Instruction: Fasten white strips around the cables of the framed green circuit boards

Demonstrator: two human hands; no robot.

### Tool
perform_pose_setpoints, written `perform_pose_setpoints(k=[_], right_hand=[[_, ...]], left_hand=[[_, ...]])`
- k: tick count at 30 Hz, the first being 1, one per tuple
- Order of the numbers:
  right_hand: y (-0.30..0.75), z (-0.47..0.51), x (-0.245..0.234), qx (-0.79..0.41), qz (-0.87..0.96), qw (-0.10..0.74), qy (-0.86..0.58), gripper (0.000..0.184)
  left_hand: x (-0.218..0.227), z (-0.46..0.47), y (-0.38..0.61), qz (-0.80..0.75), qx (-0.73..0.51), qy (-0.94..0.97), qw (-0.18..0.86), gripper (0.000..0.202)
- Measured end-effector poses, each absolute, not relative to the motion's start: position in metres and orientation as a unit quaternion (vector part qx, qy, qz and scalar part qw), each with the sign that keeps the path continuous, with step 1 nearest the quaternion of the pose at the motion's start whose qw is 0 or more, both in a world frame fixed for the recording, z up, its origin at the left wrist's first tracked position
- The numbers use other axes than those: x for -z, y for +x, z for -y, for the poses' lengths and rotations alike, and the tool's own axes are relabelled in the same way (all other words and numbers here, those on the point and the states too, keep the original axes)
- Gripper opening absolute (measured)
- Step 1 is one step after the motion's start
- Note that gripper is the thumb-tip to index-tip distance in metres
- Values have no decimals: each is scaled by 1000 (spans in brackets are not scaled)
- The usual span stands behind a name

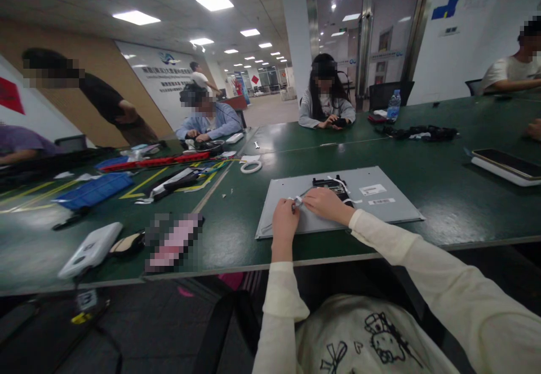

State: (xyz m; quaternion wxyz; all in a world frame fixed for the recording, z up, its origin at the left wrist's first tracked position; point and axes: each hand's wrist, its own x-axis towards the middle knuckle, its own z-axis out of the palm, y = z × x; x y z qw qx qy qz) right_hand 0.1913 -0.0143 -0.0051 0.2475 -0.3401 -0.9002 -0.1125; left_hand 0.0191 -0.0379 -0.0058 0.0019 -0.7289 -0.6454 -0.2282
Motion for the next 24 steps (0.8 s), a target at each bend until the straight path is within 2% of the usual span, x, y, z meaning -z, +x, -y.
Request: perform_pose_setpoints(k=[4, 7, 17, 24], right_hand=[[190, 21, 3, 105, 920, 194, -324, 26], [190, 22, 2, 92, 925, 188, -318, 25], [190, 23, 7, 48, 929, 222, -292, 25], [190, 20, 7, 40, 904, 281, -320, 26]], left_hand=[[9, 35, 18, 637, 256, -727, -5, 16], [10, 36, 18, 636, 269, -723, -6, 16], [8, 39, 18, 636, 270, -723, -9, 13], [11, 37, 17, 628, 273, -729, -3, 14]])
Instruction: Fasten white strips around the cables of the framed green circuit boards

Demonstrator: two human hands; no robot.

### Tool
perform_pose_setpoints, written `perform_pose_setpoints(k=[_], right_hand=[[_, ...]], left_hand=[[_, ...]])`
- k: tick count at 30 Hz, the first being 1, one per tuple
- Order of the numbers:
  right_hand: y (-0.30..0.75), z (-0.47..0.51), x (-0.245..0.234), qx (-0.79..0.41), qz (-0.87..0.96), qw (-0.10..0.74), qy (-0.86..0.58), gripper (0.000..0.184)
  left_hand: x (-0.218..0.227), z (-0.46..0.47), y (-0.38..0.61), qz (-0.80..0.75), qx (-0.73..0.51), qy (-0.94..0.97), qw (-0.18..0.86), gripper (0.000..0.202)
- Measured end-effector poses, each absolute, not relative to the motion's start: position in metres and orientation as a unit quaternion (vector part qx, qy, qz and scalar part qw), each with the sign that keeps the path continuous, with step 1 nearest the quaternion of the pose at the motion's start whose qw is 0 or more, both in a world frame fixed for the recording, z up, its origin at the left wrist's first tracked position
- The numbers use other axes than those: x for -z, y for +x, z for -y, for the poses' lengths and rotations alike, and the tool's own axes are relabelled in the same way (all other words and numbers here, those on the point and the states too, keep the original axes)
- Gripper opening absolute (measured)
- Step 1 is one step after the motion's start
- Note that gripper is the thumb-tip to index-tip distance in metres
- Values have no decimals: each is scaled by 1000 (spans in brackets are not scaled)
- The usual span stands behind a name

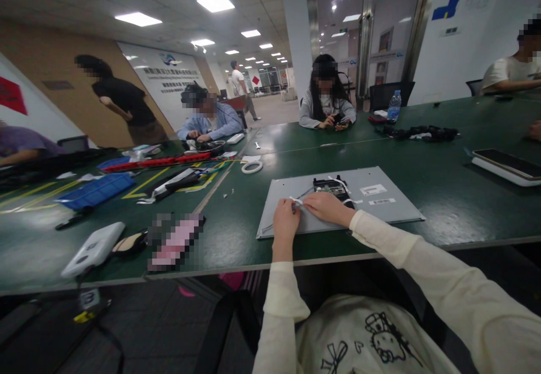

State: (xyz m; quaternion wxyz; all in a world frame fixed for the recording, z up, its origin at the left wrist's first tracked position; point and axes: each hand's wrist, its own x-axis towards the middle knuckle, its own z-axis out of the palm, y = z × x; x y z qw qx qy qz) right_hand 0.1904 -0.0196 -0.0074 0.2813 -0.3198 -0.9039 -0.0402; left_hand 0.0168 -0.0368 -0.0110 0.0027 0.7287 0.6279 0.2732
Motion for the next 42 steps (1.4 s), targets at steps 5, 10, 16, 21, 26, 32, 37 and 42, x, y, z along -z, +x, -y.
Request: perform_pose_setpoints(k=[5, 10, 16, 21, 26, 32, 37, 42], right_hand=[[188, 16, 2, 71, 852, 367, -365, 27], [185, 11, 2, 100, 847, 372, -365, 30], [177, 19, 7, 79, 924, 221, -301, 25], [176, 23, 5, 66, 934, 196, -292, 26], [178, 25, 2, 76, 937, 177, -292, 27], [176, 25, 4, 58, 940, 166, -293, 26], [177, 23, 7, 40, 937, 191, -289, 28], [183, 25, 6, 15, 940, 211, -266, 28]], left_hand=[[14, 35, 16, -630, -272, 728, -2, 14], [13, 36, 17, -628, -273, 729, 0, 13], [10, 36, 18, -637, -263, 725, 2, 12], [8, 40, 21, -646, -275, 712, 0, 26], [7, 43, 22, -642, -267, 719, -3, 27], [8, 42, 21, -630, -280, 725, -10, 38], [8, 45, 22, -638, -232, 734, -27, 43], [10, 46, 24, -640, -175, 748, -28, 39]])
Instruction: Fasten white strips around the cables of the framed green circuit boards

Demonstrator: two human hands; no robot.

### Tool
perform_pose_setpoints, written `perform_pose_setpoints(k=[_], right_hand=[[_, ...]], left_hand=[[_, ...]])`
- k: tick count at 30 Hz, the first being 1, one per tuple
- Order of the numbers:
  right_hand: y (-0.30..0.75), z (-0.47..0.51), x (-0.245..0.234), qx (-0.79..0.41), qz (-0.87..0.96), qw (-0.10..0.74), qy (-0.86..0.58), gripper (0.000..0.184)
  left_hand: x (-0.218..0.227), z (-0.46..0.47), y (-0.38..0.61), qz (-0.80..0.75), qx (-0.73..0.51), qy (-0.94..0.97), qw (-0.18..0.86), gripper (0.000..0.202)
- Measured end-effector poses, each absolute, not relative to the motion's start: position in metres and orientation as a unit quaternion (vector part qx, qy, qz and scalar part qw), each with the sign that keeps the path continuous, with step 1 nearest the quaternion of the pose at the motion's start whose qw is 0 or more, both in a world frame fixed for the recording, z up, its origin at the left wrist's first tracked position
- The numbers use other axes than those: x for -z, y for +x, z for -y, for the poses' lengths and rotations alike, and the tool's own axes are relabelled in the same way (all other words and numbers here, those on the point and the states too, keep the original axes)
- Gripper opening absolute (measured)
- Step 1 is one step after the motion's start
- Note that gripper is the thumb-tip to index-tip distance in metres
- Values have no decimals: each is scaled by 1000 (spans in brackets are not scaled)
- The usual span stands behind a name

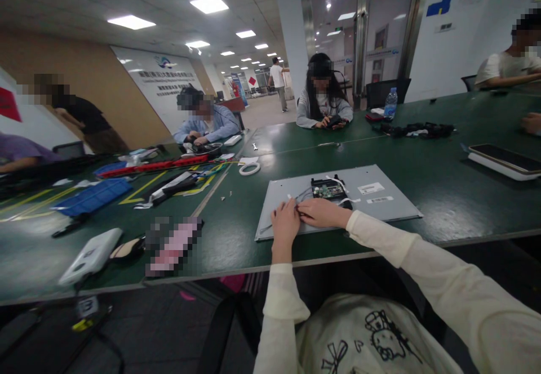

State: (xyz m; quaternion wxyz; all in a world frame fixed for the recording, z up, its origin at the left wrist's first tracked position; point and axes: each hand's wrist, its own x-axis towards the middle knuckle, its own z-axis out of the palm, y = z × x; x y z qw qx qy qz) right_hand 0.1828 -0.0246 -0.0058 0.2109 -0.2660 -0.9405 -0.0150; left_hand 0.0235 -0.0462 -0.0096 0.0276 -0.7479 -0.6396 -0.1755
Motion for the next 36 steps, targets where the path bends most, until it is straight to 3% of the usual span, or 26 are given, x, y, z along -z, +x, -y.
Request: perform_pose_setpoints(k=[12, 19, 25, 36], right_hand=[[199, 43, 3, -35, 954, 216, -207, 33], [207, 38, 12, -86, 950, 220, -207, 59], [209, 29, 17, -82, 948, 215, -222, 55], [245, -47, 37, -44, 887, 198, -415, 54]], left_hand=[[7, 48, 33, 665, 183, -723, 49, 38], [12, 41, 21, 669, 228, -706, 47, 38], [13, 41, 19, 657, 326, -677, 63, 40], [13, 49, 19, 655, 309, -689, 39, 35]])
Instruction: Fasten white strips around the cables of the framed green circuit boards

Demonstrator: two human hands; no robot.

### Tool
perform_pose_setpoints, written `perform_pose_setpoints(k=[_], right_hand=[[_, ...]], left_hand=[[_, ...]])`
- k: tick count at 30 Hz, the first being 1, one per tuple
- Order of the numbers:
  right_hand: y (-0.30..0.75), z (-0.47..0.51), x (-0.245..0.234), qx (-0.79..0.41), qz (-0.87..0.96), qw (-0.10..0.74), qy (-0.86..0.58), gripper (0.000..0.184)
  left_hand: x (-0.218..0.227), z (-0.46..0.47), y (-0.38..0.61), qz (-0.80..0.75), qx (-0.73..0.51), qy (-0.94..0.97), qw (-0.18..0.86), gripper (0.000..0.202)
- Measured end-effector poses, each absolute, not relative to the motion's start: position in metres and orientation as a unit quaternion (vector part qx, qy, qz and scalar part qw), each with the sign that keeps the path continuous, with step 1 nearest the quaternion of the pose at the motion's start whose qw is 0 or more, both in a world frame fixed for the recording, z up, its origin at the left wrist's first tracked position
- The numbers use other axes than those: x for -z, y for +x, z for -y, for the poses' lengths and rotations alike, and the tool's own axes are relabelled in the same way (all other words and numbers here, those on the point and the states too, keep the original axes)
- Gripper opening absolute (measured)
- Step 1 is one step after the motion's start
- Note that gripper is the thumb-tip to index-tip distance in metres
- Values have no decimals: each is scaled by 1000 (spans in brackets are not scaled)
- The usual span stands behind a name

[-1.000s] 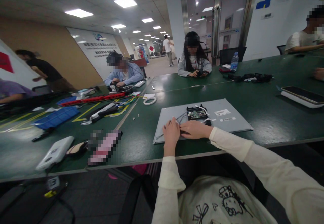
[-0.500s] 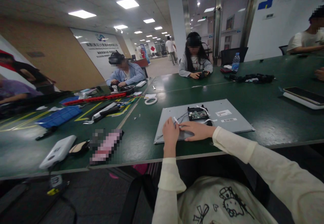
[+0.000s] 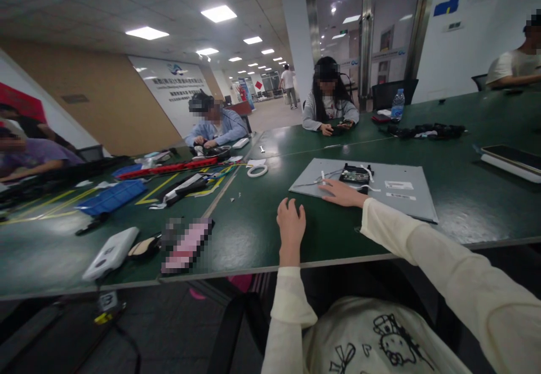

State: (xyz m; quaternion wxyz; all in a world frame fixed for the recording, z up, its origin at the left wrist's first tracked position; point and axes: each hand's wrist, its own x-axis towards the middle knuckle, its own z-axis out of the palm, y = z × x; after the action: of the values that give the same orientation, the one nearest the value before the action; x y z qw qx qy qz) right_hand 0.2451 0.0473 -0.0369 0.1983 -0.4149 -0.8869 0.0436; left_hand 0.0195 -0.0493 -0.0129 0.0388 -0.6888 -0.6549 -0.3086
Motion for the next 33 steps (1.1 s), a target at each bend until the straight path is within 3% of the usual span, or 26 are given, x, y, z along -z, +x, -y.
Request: perform_pose_setpoints(k=[14, 33], right_hand=[[342, -105, 66, -18, 730, 190, -656, 63], [463, -97, 80, 1, 608, 159, -778, 63]], left_hand=[[16, 54, 18, 637, 286, -716, -6, 38], [12, 62, 19, 620, 205, -756, -32, 41]])
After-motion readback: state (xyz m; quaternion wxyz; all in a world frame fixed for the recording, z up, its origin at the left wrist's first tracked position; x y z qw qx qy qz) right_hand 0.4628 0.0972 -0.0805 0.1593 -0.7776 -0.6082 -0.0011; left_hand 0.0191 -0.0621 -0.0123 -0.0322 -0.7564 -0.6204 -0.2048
